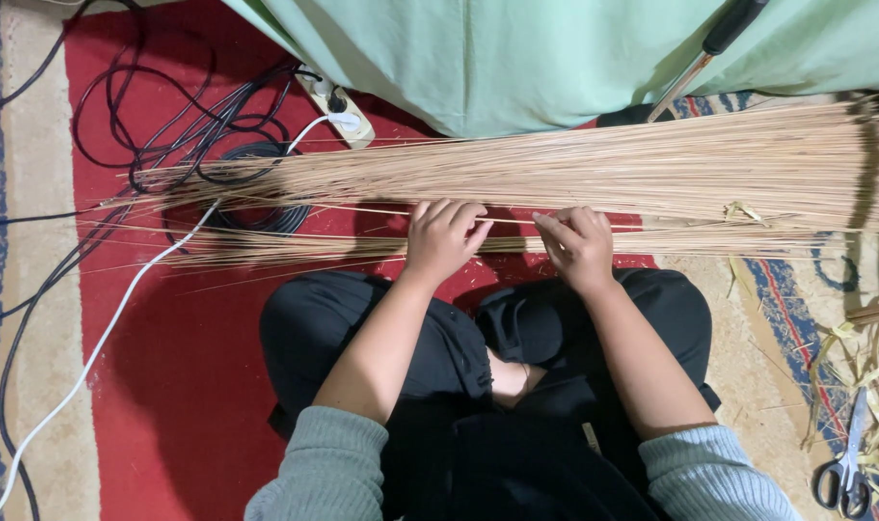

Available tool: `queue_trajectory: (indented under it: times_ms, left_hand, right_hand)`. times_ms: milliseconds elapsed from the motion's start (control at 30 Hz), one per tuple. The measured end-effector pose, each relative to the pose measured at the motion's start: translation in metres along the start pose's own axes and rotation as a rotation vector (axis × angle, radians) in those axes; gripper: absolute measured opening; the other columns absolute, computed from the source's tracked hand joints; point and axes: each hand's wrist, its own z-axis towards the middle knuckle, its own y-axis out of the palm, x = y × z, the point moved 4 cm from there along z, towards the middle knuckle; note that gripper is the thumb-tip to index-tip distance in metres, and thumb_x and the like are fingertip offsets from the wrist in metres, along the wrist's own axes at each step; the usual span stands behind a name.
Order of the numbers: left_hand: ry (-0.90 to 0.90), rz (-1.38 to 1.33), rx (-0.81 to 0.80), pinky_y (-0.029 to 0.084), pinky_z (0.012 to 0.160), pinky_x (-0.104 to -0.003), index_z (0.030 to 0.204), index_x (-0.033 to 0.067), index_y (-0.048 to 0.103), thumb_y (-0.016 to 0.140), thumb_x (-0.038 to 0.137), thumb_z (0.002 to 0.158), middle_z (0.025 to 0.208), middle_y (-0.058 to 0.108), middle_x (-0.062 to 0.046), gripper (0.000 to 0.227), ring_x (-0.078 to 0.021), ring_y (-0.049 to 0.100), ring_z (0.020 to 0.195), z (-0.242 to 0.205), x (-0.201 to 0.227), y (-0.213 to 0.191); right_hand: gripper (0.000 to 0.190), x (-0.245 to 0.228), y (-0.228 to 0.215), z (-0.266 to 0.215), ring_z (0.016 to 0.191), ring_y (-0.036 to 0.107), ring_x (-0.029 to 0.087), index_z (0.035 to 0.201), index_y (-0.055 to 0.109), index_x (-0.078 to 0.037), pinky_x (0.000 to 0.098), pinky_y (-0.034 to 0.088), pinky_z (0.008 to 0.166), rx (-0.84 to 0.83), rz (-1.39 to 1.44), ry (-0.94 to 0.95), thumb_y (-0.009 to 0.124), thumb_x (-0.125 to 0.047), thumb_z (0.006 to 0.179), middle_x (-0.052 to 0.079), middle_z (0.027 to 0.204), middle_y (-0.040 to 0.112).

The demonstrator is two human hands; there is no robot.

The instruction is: Aligning long thin wooden sticks by pulling them through a bundle

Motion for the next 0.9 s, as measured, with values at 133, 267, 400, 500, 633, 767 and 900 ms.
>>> queue_trajectory:
  times_ms: [133,267,400,500,633,767,900]
  left_hand:
    - [-0.001,-0.122,-0.061,0.049,0.076,-0.034,0.096,0.0233,0.069,0.067,0.033,0.098,0.079,0.063,0.005,0.010,-0.0179,0.066,0.080,-0.004,-0.004,0.005]
    - [-0.033,-0.168,-0.069,0.048,0.075,-0.034,0.094,0.0233,0.067,0.068,0.034,0.098,0.080,0.064,0.005,0.011,-0.0179,0.067,0.081,-0.012,-0.013,0.018]
    - [0.008,-0.219,-0.107,0.049,0.073,-0.034,0.096,0.0204,0.068,0.079,0.032,0.088,0.081,0.065,0.005,0.018,-0.0185,0.067,0.080,-0.009,-0.013,0.013]
    - [0.020,-0.220,-0.129,0.049,0.072,-0.034,0.094,0.0208,0.069,0.074,0.029,0.093,0.082,0.065,0.004,0.010,-0.0192,0.067,0.081,-0.014,-0.016,0.017]
    - [0.004,-0.265,-0.117,0.049,0.072,-0.033,0.092,0.0208,0.069,0.073,0.029,0.094,0.082,0.066,0.005,0.010,-0.0186,0.067,0.080,-0.013,-0.017,0.019]
    - [-0.069,-0.321,-0.165,0.049,0.070,-0.036,0.093,0.0204,0.071,0.072,0.031,0.096,0.080,0.067,0.003,0.011,-0.0214,0.068,0.080,-0.018,-0.023,0.029]
    - [-0.082,-0.262,-0.154,0.049,0.066,-0.036,0.091,0.0204,0.066,0.065,0.031,0.100,0.075,0.063,0.006,0.014,-0.0203,0.066,0.073,-0.023,-0.028,0.033]
  right_hand:
    - [0.013,0.002,0.001,-0.003,0.074,0.061,0.026,0.098,0.082,-0.017,0.0383,0.045,0.067,-0.009,0.035,0.015,0.084,-0.010,0.089,0.003,0.091,0.065]
    - [0.011,-0.001,0.002,-0.003,0.075,0.061,0.025,0.098,0.082,-0.017,0.0374,0.045,0.069,-0.014,0.021,0.003,0.084,-0.010,0.091,0.003,0.091,0.066]
    - [0.008,0.000,0.005,-0.005,0.074,0.060,0.026,0.098,0.082,-0.017,0.0385,0.045,0.068,-0.034,0.038,0.022,0.083,-0.012,0.092,0.003,0.090,0.065]
    - [0.007,0.001,0.005,-0.006,0.074,0.061,0.025,0.098,0.082,-0.018,0.0377,0.045,0.068,-0.038,0.033,0.026,0.082,-0.013,0.093,0.001,0.090,0.065]
    - [0.007,0.001,0.003,-0.004,0.075,0.062,0.024,0.098,0.083,-0.018,0.0375,0.045,0.068,-0.035,0.026,0.034,0.083,-0.013,0.093,0.001,0.090,0.066]
    - [0.009,-0.001,0.002,-0.001,0.076,0.062,0.024,0.097,0.083,-0.018,0.0358,0.043,0.069,-0.025,0.026,0.019,0.083,-0.011,0.093,0.001,0.090,0.066]
    - [0.011,-0.002,0.003,-0.001,0.075,0.061,0.023,0.097,0.082,-0.019,0.0354,0.043,0.069,-0.041,0.060,0.039,0.082,-0.010,0.091,0.000,0.089,0.066]
